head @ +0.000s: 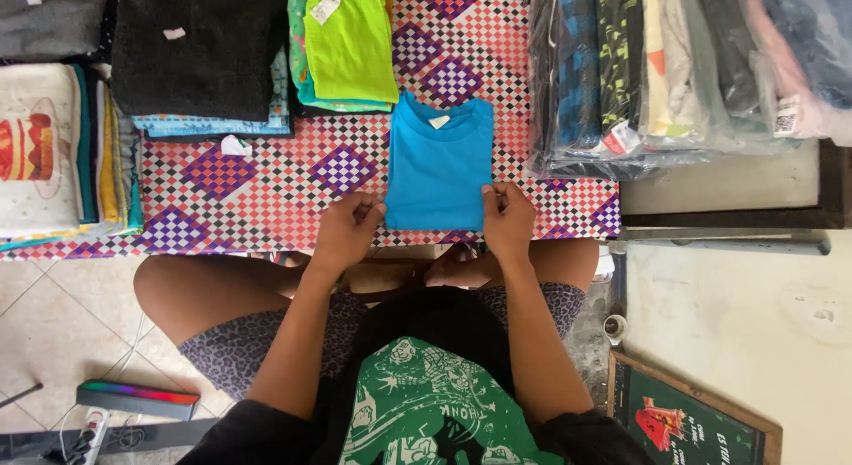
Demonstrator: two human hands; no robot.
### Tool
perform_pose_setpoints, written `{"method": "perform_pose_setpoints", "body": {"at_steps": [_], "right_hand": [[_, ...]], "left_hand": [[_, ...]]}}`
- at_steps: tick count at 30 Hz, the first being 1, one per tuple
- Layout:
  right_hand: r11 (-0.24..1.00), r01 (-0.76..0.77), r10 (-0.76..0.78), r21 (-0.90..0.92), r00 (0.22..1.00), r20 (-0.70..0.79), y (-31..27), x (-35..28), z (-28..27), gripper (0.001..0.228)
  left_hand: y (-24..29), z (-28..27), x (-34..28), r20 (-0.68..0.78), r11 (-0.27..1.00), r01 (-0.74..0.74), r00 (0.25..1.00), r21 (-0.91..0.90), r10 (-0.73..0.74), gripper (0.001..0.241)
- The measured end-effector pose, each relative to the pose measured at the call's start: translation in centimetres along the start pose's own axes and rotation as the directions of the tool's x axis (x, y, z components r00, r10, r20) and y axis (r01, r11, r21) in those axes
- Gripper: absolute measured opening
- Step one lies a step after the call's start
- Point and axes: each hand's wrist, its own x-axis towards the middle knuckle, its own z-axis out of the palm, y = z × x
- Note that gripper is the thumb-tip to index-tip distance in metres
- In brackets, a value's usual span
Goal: The person folds a blue t-shirt and a black garment on a patterned table. They smooth and align each item, then place the folded pieces into a stack. The person reaches for another item from a nearby pile at the end.
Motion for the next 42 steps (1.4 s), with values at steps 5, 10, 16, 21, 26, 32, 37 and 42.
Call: {"method": "perform_pose_setpoints", "body": {"at_steps": [5, 10, 16, 21, 26, 32, 37, 42], "right_hand": [[1.000, 0.020, -0.019, -0.008, 0.999, 0.040, -1.4, -0.9, 0.0, 0.028], [0.996, 0.080, -0.077, 0.047, 0.996, -0.054, -1.0, -1.0, 0.6, 0.020], [0.987, 0.106, -0.110, -0.123, 0.994, -0.023, 0.9, -0.7, 0.0, 0.021], [0.991, 0.015, 0.002, -0.131, 0.992, 0.128, 1.4, 0.7, -1.3, 0.029], [0.997, -0.018, 0.027, -0.075, 0.992, 0.124, -2.5, 3.1, -0.9, 0.049], [0.996, 0.090, -0.090, -0.021, 0.996, 0.009, 0.2, 4.8, 1.3, 0.028], [0.976, 0.155, -0.156, -0.150, 0.988, 0.008, 1.1, 5.4, 1.7, 0.030], [0.971, 0.202, -0.210, -0.125, 0.977, -0.048, -1.6, 6.2, 1.4, 0.036]], "left_hand": [[2.1, 0.3, -0.2, -0.072, 0.998, -0.067, 0.995, 0.014, 0.068, 0.017], [0.7, 2.4, 0.5, -0.032, 0.997, -0.021, 0.999, -0.073, 0.019, 0.027], [0.6, 1.5, -1.4, -0.128, 0.935, -0.155, 0.970, 0.319, 0.205, 0.025], [2.3, 0.2, -0.4, -0.060, 0.922, -0.134, 0.984, 0.362, 0.167, 0.025], [-3.2, 4.4, 7.0, -0.082, 0.996, -0.077, 0.993, 0.037, 0.080, 0.041], [0.1, 3.7, 6.9, -0.197, 0.990, -0.143, 0.970, 0.018, 0.144, 0.034], [1.0, 3.4, 5.8, -0.297, 0.966, -0.147, 0.932, 0.213, 0.208, 0.036], [-1.0, 3.6, 10.4, -0.283, 0.990, -0.115, 0.950, 0.079, 0.133, 0.047]]}}
